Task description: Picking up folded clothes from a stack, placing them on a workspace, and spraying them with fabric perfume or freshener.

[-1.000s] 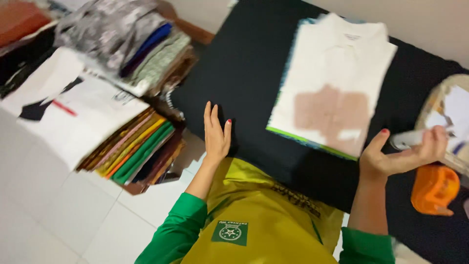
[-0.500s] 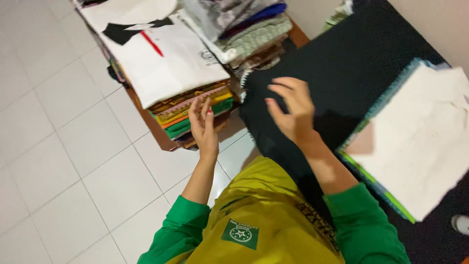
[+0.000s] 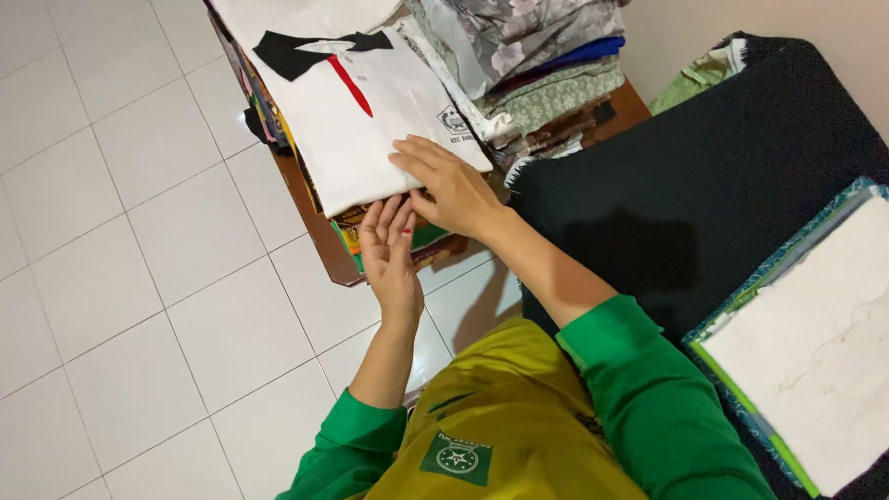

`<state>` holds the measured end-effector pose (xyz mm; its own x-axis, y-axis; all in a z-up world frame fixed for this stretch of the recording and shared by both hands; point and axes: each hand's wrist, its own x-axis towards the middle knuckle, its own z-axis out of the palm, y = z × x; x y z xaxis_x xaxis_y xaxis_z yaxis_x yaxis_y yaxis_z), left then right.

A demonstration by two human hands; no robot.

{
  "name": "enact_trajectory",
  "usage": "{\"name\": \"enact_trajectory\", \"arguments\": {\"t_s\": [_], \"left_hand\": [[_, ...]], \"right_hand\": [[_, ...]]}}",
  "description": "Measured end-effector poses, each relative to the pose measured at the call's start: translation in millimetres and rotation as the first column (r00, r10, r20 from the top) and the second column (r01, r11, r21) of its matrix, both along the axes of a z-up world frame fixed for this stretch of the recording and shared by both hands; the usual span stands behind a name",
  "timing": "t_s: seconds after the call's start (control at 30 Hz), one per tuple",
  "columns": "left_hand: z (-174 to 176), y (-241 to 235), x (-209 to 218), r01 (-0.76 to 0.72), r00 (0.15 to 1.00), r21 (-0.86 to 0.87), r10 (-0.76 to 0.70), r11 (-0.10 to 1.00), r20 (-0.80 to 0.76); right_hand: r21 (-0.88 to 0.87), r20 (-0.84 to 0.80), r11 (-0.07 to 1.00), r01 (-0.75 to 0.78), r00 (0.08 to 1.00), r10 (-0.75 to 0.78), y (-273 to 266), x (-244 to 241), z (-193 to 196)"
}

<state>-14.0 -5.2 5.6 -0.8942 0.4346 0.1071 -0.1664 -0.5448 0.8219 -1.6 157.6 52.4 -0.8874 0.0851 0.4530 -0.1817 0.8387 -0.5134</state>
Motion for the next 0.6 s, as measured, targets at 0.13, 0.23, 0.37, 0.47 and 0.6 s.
{"name": "enact_trajectory", "arguments": {"t_s": [0.13,0.23,0.37,0.47,0.6], "left_hand": [[2.5,1.6,-2.3,0.001,1.0,0.003,-0.001,1.0,0.03],[9.8,6.6,-2.9,0.017,1.0,0.029,-0.017,0.999,0.004],[11.2,17.7,-11.7,0.081,0.988,0.172,-0.102,0.982,0.12],[14.3,29.7,-23.6,0.107,0.95,0.337,-0.196,0.936,0.243],[2.6,42.9,-48.9,0.09,0.845,0.567,-0.364,0.819,0.392]], "right_hand": [[0.059,-0.006,0.998,-0.022,1.0,0.022,6.5,-4.6,-4.6],[0.128,-0.072,0.991,-0.028,0.997,0.038,10.9,-8.5,-6.7],[-0.018,-0.092,1.0,0.007,0.996,-0.008,6.6,-12.0,10.4],[-0.076,-0.147,0.997,0.027,0.988,-0.038,0.7,-10.9,22.1],[-0.099,-0.211,0.994,0.051,0.975,-0.071,-8.1,-9.8,28.7]]}}
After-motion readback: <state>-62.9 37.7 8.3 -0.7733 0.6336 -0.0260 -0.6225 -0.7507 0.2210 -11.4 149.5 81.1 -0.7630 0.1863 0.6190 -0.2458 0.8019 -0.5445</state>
